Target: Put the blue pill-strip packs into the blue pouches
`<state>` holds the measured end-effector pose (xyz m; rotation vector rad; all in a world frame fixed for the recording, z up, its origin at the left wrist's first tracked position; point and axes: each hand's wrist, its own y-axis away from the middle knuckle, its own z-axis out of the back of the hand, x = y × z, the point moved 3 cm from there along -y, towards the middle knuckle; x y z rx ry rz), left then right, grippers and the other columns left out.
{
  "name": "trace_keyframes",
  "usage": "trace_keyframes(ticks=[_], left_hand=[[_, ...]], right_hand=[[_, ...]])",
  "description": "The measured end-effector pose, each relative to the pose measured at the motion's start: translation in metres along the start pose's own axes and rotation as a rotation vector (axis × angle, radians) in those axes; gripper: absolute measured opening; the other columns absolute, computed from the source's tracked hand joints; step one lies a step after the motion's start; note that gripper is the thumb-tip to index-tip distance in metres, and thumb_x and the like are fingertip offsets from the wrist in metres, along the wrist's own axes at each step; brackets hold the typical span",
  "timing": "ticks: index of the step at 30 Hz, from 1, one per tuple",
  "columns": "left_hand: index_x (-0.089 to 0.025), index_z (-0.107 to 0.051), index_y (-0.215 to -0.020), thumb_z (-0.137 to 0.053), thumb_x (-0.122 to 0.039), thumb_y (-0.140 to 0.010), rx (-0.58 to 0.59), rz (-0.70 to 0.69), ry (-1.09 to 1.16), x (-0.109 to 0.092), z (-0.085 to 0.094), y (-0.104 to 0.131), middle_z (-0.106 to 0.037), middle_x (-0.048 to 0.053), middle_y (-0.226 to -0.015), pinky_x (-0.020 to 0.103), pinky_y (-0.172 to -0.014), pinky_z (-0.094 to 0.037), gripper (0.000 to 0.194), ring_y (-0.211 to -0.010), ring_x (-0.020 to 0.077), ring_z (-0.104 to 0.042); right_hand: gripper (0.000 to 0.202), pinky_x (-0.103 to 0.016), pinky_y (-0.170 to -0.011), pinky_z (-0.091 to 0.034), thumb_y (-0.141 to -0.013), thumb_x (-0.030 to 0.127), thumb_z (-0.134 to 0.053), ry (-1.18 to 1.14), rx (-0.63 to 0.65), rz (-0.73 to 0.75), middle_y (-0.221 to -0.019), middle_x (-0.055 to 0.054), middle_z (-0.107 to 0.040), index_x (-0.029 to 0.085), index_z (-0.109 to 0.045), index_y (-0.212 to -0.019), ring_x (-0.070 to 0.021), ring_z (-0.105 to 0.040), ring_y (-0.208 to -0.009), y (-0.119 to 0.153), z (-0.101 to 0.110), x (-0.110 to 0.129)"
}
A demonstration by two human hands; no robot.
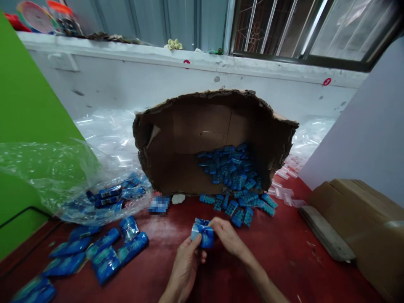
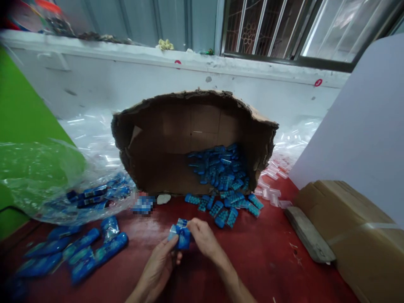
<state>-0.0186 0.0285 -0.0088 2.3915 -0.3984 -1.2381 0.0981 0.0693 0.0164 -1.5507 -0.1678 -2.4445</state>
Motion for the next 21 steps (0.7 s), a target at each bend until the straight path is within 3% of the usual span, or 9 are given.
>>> trace_keyframes(ticks=[2,4,7,10,15,17,18,21], left_hand=[[-0.014,-0.056,-0.069,-0.068,-0.027,-0.058,-0.049,0.011,0.014,-0.002,0.005,0.002,-0.058,-0.002,-0.053,0.018,-0.037,-0.035,0.021,-0.038,0.0064,-0.048],[-0.014,-0.055,-0.069,-0.068,-0.025,-0.059,-0.070,0.034,0.027,-0.002,0.008,0.005,-0.059,-0.002,-0.054,0.018,-0.039,-0.037,0.020,-0.040,0.0071,-0.050],[-0.015,-0.054,-0.071,-0.067,-0.025,-0.061,-0.059,0.076,0.048,0.000,0.012,0.008,-0.060,-0.001,-0.057,0.018,-0.039,-0.039,0.019,-0.041,0.0079,-0.051],[-0.016,-0.053,-0.071,-0.065,-0.023,-0.063,-0.055,0.131,0.092,0.004,0.017,0.011,-0.058,-0.002,-0.054,0.018,-0.038,-0.039,0.016,-0.040,0.0079,-0.051],[-0.016,-0.054,-0.073,-0.065,-0.021,-0.063,-0.033,0.169,0.083,0.011,0.017,0.012,-0.058,-0.002,-0.055,0.018,-0.038,-0.038,0.016,-0.041,0.0079,-0.051],[-0.015,-0.055,-0.071,-0.067,-0.024,-0.061,-0.021,0.141,0.050,0.012,0.013,0.011,-0.058,-0.001,-0.055,0.018,-0.039,-0.038,0.018,-0.042,0.0077,-0.051],[-0.014,-0.056,-0.071,-0.067,-0.025,-0.060,-0.010,0.121,0.027,0.013,0.011,0.010,-0.058,-0.001,-0.055,0.017,-0.039,-0.037,0.019,-0.042,0.0074,-0.050],[-0.011,-0.060,-0.071,-0.070,-0.028,-0.055,0.012,0.082,-0.058,0.014,0.006,0.009,-0.058,0.000,-0.054,0.017,-0.040,-0.035,0.025,-0.042,0.0062,-0.048]], right_hand=[[0.029,-0.020,-0.066,-0.038,-0.087,0.034,-0.029,0.452,-0.088,0.070,-0.080,0.000,-0.057,0.019,-0.054,-0.086,-0.0113,-0.052,-0.074,-0.026,0.009,0.007],[0.025,-0.028,-0.079,-0.034,-0.081,0.032,-0.044,0.568,-0.144,0.041,-0.100,-0.006,-0.055,0.019,-0.052,-0.102,-0.0180,-0.048,-0.094,-0.053,0.013,0.006],[0.032,-0.035,-0.084,-0.029,-0.075,0.024,-0.053,0.667,-0.126,0.001,-0.106,-0.009,-0.053,0.021,-0.051,-0.107,-0.0229,-0.043,-0.101,-0.077,0.009,-0.008],[0.030,-0.038,-0.086,-0.026,-0.076,0.019,-0.051,0.730,-0.092,-0.025,-0.104,-0.010,-0.054,0.021,-0.052,-0.106,-0.0228,-0.044,-0.101,-0.069,0.009,-0.026],[0.031,-0.038,-0.086,-0.026,-0.079,0.022,-0.046,0.756,-0.121,-0.056,-0.106,-0.010,-0.053,0.021,-0.049,-0.110,-0.0238,-0.043,-0.102,-0.021,0.028,-0.035],[0.034,-0.035,-0.085,-0.030,-0.080,0.027,-0.044,0.605,-0.185,-0.057,-0.109,-0.008,-0.052,0.021,-0.045,-0.114,-0.0217,-0.043,-0.102,-0.002,0.031,-0.028],[0.036,-0.033,-0.083,-0.033,-0.080,0.028,-0.044,0.424,-0.220,-0.057,-0.107,-0.007,-0.053,0.021,-0.043,-0.115,-0.0199,-0.045,-0.100,0.007,0.029,-0.023],[0.037,-0.024,-0.062,-0.041,-0.076,0.029,-0.048,-0.305,-0.077,-0.103,-0.080,-0.001,-0.058,0.020,-0.043,-0.111,-0.0134,-0.054,-0.071,0.028,0.005,-0.014]])
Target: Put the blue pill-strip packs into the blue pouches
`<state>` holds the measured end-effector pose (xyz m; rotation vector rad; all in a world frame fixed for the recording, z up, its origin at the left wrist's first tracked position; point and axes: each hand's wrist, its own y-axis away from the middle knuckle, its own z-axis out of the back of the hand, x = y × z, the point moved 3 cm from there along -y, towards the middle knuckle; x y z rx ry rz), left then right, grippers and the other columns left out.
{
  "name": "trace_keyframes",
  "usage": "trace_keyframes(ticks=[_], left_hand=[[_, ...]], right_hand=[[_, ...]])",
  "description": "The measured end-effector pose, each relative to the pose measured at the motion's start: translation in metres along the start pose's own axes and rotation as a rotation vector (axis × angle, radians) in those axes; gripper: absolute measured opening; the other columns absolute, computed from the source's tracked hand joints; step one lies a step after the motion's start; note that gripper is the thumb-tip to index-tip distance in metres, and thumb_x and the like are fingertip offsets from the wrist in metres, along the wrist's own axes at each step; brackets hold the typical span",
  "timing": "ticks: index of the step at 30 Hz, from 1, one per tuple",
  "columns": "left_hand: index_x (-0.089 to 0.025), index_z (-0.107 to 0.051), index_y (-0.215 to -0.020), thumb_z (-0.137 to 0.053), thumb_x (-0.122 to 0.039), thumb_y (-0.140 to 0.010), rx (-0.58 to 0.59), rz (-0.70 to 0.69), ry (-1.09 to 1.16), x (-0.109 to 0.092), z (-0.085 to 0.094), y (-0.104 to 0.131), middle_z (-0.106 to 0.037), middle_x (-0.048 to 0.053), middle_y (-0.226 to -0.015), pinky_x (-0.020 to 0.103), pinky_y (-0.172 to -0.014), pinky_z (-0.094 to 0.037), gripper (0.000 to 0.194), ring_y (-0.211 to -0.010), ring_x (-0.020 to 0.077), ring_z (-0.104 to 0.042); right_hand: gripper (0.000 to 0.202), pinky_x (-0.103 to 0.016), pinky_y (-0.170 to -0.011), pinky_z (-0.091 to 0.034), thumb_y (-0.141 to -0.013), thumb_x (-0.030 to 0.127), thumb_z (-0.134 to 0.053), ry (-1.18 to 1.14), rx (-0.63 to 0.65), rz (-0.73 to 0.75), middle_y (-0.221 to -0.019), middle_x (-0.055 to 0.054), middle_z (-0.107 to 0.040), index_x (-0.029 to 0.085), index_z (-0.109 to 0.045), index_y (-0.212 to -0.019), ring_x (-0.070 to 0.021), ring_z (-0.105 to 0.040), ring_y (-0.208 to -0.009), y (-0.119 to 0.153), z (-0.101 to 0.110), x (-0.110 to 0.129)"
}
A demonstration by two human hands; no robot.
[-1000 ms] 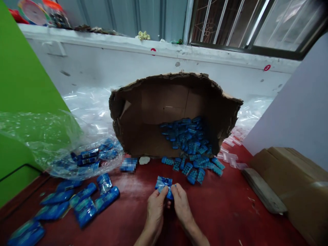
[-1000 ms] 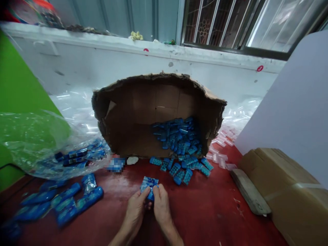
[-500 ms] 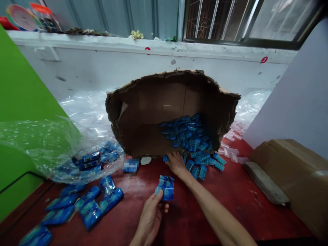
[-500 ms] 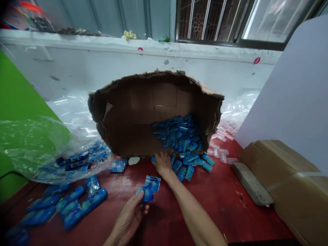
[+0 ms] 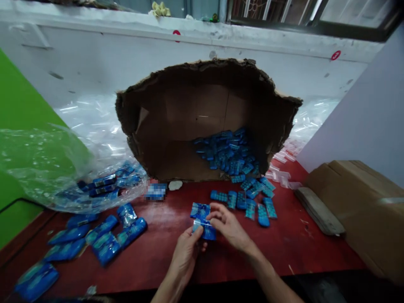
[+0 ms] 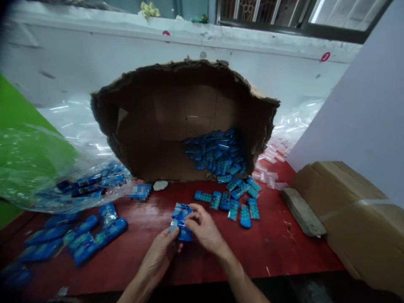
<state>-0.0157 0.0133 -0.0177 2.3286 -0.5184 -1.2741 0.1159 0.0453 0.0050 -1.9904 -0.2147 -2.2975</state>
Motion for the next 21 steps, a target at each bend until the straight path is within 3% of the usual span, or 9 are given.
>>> trace_keyframes(ticks=[2,4,7,10,14,16,21], left_hand=[[-0.010,-0.062,-0.069,-0.071,-0.029,-0.053,-0.007,-0.003,-0.045,0.002,-0.001,-0.001,-0.058,0.000,-0.053,0.018,-0.040,-0.034,0.026,-0.041,0.0057,-0.046],[-0.010,-0.062,-0.066,-0.071,-0.029,-0.054,-0.006,0.006,-0.063,0.004,0.000,-0.001,-0.057,0.000,-0.051,0.018,-0.040,-0.033,0.024,-0.041,0.0058,-0.045],[-0.010,-0.061,-0.061,-0.069,-0.030,-0.056,0.019,0.036,-0.060,0.009,0.001,0.001,-0.056,0.000,-0.050,0.018,-0.040,-0.033,0.022,-0.042,0.0062,-0.045],[-0.011,-0.059,-0.059,-0.068,-0.030,-0.059,0.019,0.039,-0.051,0.010,0.000,0.003,-0.055,0.000,-0.049,0.018,-0.041,-0.034,0.022,-0.042,0.0062,-0.045],[-0.011,-0.057,-0.060,-0.066,-0.033,-0.062,0.040,0.036,-0.021,0.007,-0.001,0.006,-0.053,-0.001,-0.049,0.018,-0.038,-0.032,0.024,-0.040,0.0056,-0.043],[-0.012,-0.056,-0.061,-0.066,-0.033,-0.062,0.026,0.056,0.007,0.005,0.000,0.008,-0.053,-0.001,-0.049,0.018,-0.037,-0.031,0.023,-0.039,0.0058,-0.043],[-0.014,-0.052,-0.067,-0.062,-0.032,-0.066,0.011,0.103,0.070,0.001,0.005,0.013,-0.055,-0.001,-0.052,0.018,-0.037,-0.033,0.020,-0.039,0.0068,-0.046]], right_hand=[[0.033,-0.020,-0.052,-0.038,-0.071,0.028,-0.053,-0.241,-0.029,-0.075,-0.064,0.005,-0.051,0.018,-0.048,-0.102,-0.0088,-0.048,-0.054,0.011,-0.013,-0.004],[0.029,-0.019,-0.048,-0.035,-0.068,0.026,-0.056,-0.292,-0.140,-0.102,-0.057,0.007,-0.045,0.017,-0.050,-0.095,-0.0070,-0.042,-0.048,0.019,-0.018,-0.009],[0.024,-0.018,-0.047,-0.034,-0.071,0.026,-0.054,-0.165,-0.222,-0.076,-0.054,0.007,-0.041,0.017,-0.053,-0.094,-0.0072,-0.040,-0.048,0.029,-0.016,-0.011],[0.022,-0.019,-0.048,-0.035,-0.079,0.030,-0.044,0.032,-0.152,-0.016,-0.057,0.005,-0.047,0.019,-0.056,-0.094,-0.0085,-0.043,-0.050,0.029,-0.005,-0.003],[0.024,-0.024,-0.077,-0.037,-0.084,0.027,-0.038,0.557,-0.174,0.160,-0.093,-0.003,-0.057,0.021,-0.054,-0.101,-0.0144,-0.051,-0.086,-0.002,0.019,0.018],[0.030,-0.029,-0.082,-0.034,-0.081,0.025,-0.042,0.917,-0.142,0.085,-0.105,-0.006,-0.053,0.022,-0.048,-0.111,-0.0184,-0.047,-0.097,-0.026,0.026,0.018],[0.038,-0.039,-0.085,-0.029,-0.073,0.016,-0.051,0.990,-0.042,0.057,-0.105,-0.010,-0.054,0.023,-0.050,-0.111,-0.0265,-0.041,-0.104,-0.066,0.025,0.005]])
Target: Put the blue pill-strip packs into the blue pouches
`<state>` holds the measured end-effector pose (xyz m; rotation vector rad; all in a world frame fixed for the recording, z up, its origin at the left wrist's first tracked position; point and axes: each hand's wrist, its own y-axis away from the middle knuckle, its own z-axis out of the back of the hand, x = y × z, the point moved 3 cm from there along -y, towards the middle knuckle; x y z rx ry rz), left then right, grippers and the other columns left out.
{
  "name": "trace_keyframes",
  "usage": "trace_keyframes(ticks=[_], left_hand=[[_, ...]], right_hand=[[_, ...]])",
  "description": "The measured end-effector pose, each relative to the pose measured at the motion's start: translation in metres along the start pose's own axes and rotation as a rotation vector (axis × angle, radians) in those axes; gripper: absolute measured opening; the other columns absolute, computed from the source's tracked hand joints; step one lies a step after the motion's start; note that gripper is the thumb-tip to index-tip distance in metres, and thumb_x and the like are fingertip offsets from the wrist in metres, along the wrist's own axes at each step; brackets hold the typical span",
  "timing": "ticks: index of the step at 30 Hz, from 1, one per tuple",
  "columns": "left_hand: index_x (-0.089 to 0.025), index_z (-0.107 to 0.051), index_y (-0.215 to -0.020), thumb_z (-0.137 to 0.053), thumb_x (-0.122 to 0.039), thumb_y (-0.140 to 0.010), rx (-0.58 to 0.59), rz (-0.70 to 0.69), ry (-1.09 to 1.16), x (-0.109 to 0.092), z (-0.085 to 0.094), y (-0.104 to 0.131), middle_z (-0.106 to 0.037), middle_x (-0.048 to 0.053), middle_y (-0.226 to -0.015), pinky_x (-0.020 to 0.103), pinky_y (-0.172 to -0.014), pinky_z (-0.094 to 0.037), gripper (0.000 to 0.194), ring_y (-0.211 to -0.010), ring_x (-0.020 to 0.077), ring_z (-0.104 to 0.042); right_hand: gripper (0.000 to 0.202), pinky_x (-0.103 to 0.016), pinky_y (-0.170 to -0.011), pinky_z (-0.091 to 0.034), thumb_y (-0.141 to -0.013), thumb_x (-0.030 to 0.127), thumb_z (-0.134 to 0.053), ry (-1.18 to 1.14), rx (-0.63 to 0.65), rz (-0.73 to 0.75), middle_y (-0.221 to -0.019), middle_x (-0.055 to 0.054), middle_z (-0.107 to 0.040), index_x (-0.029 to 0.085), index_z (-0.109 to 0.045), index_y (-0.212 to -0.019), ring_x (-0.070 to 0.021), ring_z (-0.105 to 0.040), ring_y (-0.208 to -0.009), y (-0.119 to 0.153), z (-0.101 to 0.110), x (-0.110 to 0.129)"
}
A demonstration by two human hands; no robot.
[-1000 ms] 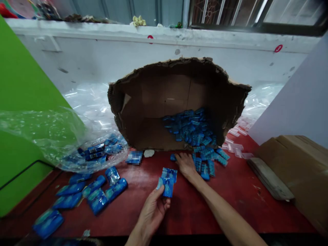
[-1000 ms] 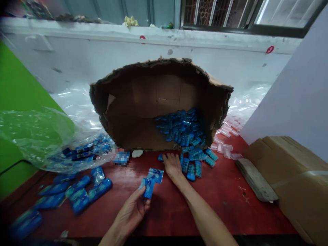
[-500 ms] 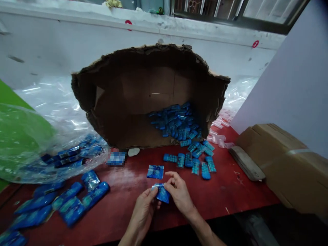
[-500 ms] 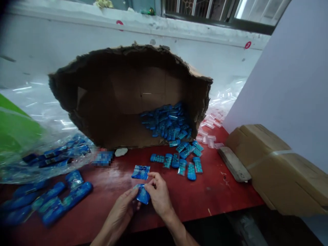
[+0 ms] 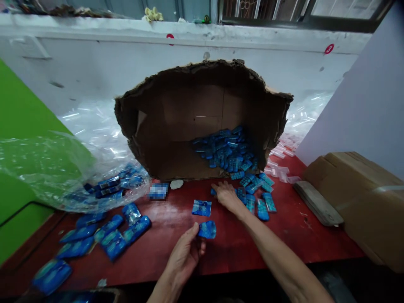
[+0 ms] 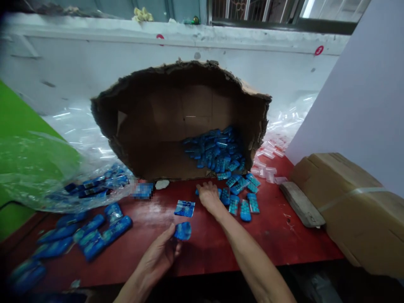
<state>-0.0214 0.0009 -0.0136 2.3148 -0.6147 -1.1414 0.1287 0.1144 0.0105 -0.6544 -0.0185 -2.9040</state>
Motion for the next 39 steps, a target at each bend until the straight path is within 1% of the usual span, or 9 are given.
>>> trace_keyframes(ticks=[5,8,9,13,16,23,29,32,39], left_hand=[[-0.015,-0.048,-0.068,-0.058,-0.033,-0.070,-0.034,0.112,0.078,0.001,0.002,0.003,-0.051,-0.001,-0.046,0.016,-0.037,-0.033,0.021,-0.038,0.0069,-0.045],[-0.015,-0.048,-0.071,-0.056,-0.032,-0.072,-0.028,0.134,0.127,0.002,-0.002,0.003,-0.052,-0.001,-0.047,0.016,-0.038,-0.035,0.019,-0.039,0.0070,-0.046],[-0.015,-0.048,-0.073,-0.055,-0.032,-0.073,-0.029,0.141,0.141,0.002,-0.004,0.002,-0.053,-0.001,-0.047,0.016,-0.038,-0.036,0.018,-0.039,0.0070,-0.047],[-0.015,-0.049,-0.076,-0.054,-0.031,-0.074,-0.047,0.148,0.161,0.004,-0.008,0.000,-0.053,-0.001,-0.046,0.016,-0.037,-0.036,0.017,-0.038,0.0071,-0.047],[-0.015,-0.049,-0.076,-0.055,-0.031,-0.073,-0.038,0.149,0.158,0.007,-0.009,-0.002,-0.053,-0.001,-0.046,0.016,-0.037,-0.037,0.017,-0.038,0.0070,-0.048],[-0.014,-0.048,-0.068,-0.060,-0.031,-0.068,-0.047,0.107,0.108,0.011,-0.006,-0.001,-0.054,-0.001,-0.046,0.016,-0.039,-0.039,0.021,-0.039,0.0071,-0.049],[-0.014,-0.053,-0.070,-0.059,-0.033,-0.069,0.037,-0.026,0.023,0.009,-0.005,-0.003,-0.056,0.000,-0.050,0.017,-0.040,-0.038,0.020,-0.042,0.0079,-0.051],[-0.012,-0.055,-0.073,-0.057,-0.032,-0.071,0.074,-0.113,-0.020,0.004,-0.007,-0.002,-0.060,0.002,-0.059,0.019,-0.043,-0.041,0.020,-0.048,0.0090,-0.053],[-0.014,-0.053,-0.070,-0.059,-0.032,-0.069,0.005,-0.178,-0.056,-0.002,-0.005,0.000,-0.059,0.000,-0.061,0.023,-0.048,-0.045,0.019,-0.055,0.0107,-0.054]], right_hand=[[0.042,-0.035,-0.081,-0.036,-0.068,0.019,-0.057,-0.069,0.020,0.026,-0.101,-0.010,-0.056,0.021,-0.050,-0.110,-0.0257,-0.047,-0.098,0.000,0.004,-0.011],[0.041,-0.034,-0.076,-0.041,-0.077,0.027,-0.046,-0.187,-0.042,-0.016,-0.103,-0.009,-0.054,0.020,-0.040,-0.116,-0.0215,-0.052,-0.092,0.018,0.019,-0.019],[0.040,-0.033,-0.072,-0.044,-0.079,0.029,-0.041,-0.313,-0.062,-0.037,-0.102,-0.009,-0.054,0.020,-0.035,-0.118,-0.0194,-0.054,-0.087,0.028,0.024,-0.020],[0.040,-0.032,-0.059,-0.050,-0.074,0.030,-0.050,-1.349,-0.019,-0.093,-0.101,-0.007,-0.054,0.023,-0.035,-0.111,-0.0177,-0.058,-0.077,0.075,0.027,-0.010],[0.040,-0.033,-0.063,-0.050,-0.069,0.022,-0.058,-1.602,0.054,-0.112,-0.101,-0.006,-0.054,0.023,-0.042,-0.105,-0.0160,-0.056,-0.077,0.100,0.020,0.003],[0.040,-0.029,-0.076,-0.043,-0.067,0.015,-0.060,-1.455,0.047,-0.072,-0.109,-0.004,-0.052,0.024,-0.047,-0.104,-0.0146,-0.051,-0.086,0.111,0.019,0.008],[0.038,-0.026,-0.073,-0.041,-0.067,0.014,-0.060,-1.355,0.016,-0.073,-0.114,-0.002,-0.051,0.025,-0.049,-0.102,-0.0142,-0.051,-0.086,0.116,0.024,0.008],[0.038,-0.024,-0.068,-0.043,-0.066,0.015,-0.061,-1.391,-0.023,-0.086,-0.114,-0.003,-0.051,0.025,-0.048,-0.100,-0.0140,-0.053,-0.083,0.119,0.014,0.007],[0.036,-0.030,-0.081,-0.043,-0.067,0.015,-0.061,-1.342,-0.210,-0.089,-0.116,-0.005,-0.049,0.024,-0.045,-0.098,-0.0187,-0.049,-0.102,0.135,-0.013,0.008]])
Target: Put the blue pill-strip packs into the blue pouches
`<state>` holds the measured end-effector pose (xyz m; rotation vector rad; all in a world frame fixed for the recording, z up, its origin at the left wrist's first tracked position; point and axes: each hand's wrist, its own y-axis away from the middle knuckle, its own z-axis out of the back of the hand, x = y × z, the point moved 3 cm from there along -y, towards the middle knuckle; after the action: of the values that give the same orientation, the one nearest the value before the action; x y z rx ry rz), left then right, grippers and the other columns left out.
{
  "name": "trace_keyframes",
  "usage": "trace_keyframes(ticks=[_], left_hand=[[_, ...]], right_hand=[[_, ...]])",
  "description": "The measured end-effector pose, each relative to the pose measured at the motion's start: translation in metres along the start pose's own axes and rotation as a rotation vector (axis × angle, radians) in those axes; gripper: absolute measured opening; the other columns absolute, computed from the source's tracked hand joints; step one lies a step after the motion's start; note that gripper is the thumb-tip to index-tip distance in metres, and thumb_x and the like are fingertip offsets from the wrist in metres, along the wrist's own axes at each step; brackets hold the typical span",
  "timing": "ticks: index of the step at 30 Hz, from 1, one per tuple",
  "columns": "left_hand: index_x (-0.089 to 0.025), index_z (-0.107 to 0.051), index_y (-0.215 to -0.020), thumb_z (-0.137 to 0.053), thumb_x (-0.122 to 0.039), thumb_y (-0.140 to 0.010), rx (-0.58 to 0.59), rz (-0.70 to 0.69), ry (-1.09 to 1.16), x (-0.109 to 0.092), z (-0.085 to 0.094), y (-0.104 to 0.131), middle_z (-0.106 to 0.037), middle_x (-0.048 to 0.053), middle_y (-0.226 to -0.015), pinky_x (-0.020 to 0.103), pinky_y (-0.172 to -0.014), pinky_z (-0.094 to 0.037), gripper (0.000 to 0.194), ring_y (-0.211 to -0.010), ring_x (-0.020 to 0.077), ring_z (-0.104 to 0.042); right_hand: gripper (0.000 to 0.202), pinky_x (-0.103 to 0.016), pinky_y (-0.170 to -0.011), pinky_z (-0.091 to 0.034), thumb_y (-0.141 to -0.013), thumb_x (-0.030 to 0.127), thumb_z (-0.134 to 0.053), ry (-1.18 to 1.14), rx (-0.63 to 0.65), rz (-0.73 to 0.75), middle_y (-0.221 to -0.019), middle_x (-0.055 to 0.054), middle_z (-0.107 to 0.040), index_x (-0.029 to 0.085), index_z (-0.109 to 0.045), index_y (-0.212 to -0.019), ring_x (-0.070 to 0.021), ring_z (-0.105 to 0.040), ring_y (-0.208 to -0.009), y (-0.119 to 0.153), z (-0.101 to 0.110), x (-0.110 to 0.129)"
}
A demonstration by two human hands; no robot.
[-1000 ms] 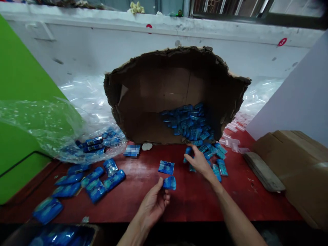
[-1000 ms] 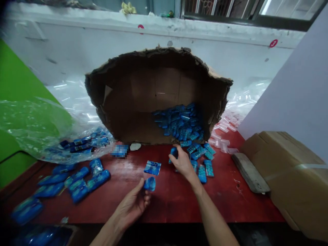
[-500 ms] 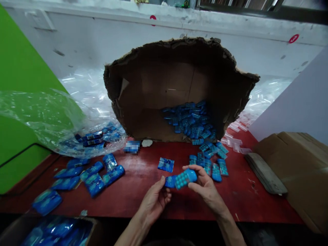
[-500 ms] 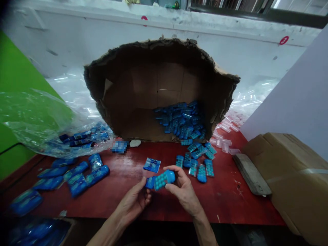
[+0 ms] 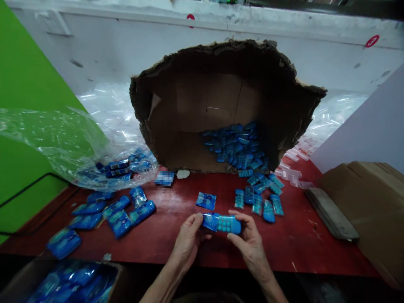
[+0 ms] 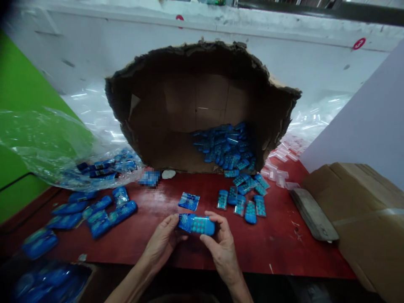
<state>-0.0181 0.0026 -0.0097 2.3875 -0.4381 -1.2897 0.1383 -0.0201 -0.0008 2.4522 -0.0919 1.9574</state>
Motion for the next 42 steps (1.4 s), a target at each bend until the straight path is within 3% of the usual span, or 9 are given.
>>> trace_keyframes(ticks=[6,9,12,17,22,28,30,33,42], left_hand=[[-0.016,-0.051,-0.075,-0.061,-0.031,-0.067,-0.022,-0.015,-0.034,0.006,-0.006,0.002,-0.058,-0.002,-0.062,0.022,-0.049,-0.045,0.020,-0.053,0.0097,-0.054],[-0.016,-0.052,-0.075,-0.062,-0.030,-0.067,-0.013,0.048,0.063,0.009,-0.012,0.006,-0.057,-0.002,-0.062,0.022,-0.053,-0.044,0.019,-0.054,0.0089,-0.053],[-0.015,-0.053,-0.076,-0.064,-0.025,-0.064,-0.034,0.110,0.142,0.008,-0.012,0.011,-0.058,-0.001,-0.066,0.023,-0.056,-0.044,0.019,-0.058,0.0099,-0.054],[-0.013,-0.054,-0.069,-0.062,-0.026,-0.066,0.052,0.116,0.153,0.007,-0.011,0.010,-0.059,0.002,-0.066,0.026,-0.059,-0.044,0.017,-0.062,0.0131,-0.055],[-0.013,-0.053,-0.066,-0.058,-0.034,-0.069,0.051,0.116,0.146,0.014,-0.016,0.010,-0.057,0.001,-0.057,0.024,-0.046,-0.038,0.021,-0.051,0.0122,-0.051],[-0.011,-0.058,-0.070,-0.060,-0.026,-0.069,0.152,0.143,0.140,0.008,-0.019,0.018,-0.063,0.006,-0.070,0.026,-0.059,-0.042,0.016,-0.061,0.0134,-0.055],[-0.010,-0.060,-0.073,-0.059,-0.022,-0.070,0.190,0.150,0.146,0.007,-0.018,0.020,-0.064,0.007,-0.073,0.026,-0.063,-0.043,0.013,-0.064,0.0138,-0.056],[-0.010,-0.061,-0.071,-0.059,-0.022,-0.070,0.156,0.205,0.184,0.010,-0.016,0.021,-0.064,0.008,-0.074,0.028,-0.071,-0.043,0.012,-0.067,0.0141,-0.058],[-0.009,-0.063,-0.079,-0.059,-0.024,-0.069,0.212,0.199,0.100,0.009,-0.017,0.025,-0.064,0.009,-0.075,0.030,-0.074,-0.042,0.019,-0.068,0.0155,-0.058]], right_hand=[[0.033,-0.037,-0.088,-0.040,-0.070,0.015,-0.059,0.219,-0.103,0.132,-0.115,-0.007,-0.050,0.023,-0.046,-0.099,-0.0206,-0.048,-0.106,0.014,-0.001,-0.020],[0.030,-0.040,-0.092,-0.037,-0.069,0.016,-0.060,0.333,-0.071,0.215,-0.112,-0.006,-0.054,0.024,-0.053,-0.097,-0.0220,-0.047,-0.106,0.020,-0.007,-0.023],[0.034,-0.039,-0.088,-0.041,-0.070,0.022,-0.060,0.237,0.001,0.102,-0.111,-0.005,-0.054,0.026,-0.053,-0.102,-0.0231,-0.050,-0.103,0.021,-0.011,-0.021],[0.034,-0.031,-0.058,-0.051,-0.078,0.030,-0.051,-0.063,0.085,-0.180,-0.095,-0.005,-0.057,0.025,-0.046,-0.111,-0.0153,-0.059,-0.067,0.016,-0.013,-0.012],[0.039,-0.026,-0.049,-0.050,-0.068,0.027,-0.063,-0.161,0.037,-0.222,-0.088,-0.001,-0.053,0.024,-0.047,-0.103,-0.0122,-0.058,-0.061,0.010,-0.018,-0.010],[0.037,-0.022,-0.039,-0.047,-0.066,0.032,-0.063,-0.317,0.065,-0.354,-0.077,0.001,-0.053,0.022,-0.044,-0.096,-0.0112,-0.056,-0.054,0.006,-0.022,-0.010],[0.037,-0.021,-0.040,-0.046,-0.066,0.030,-0.063,-0.280,0.069,-0.344,-0.078,0.001,-0.053,0.022,-0.044,-0.097,-0.0099,-0.055,-0.053,0.006,-0.021,-0.012],[0.042,-0.016,-0.038,-0.041,-0.064,0.025,-0.065,-0.175,0.079,-0.285,-0.075,0.002,-0.052,0.023,-0.046,-0.102,-0.0074,-0.049,-0.052,0.006,-0.017,-0.014],[0.049,-0.015,-0.041,-0.034,-0.065,0.022,-0.063,-0.128,0.287,-0.327,-0.077,0.002,-0.054,0.025,-0.047,-0.111,-0.0064,-0.045,-0.053,0.005,-0.013,-0.016]])
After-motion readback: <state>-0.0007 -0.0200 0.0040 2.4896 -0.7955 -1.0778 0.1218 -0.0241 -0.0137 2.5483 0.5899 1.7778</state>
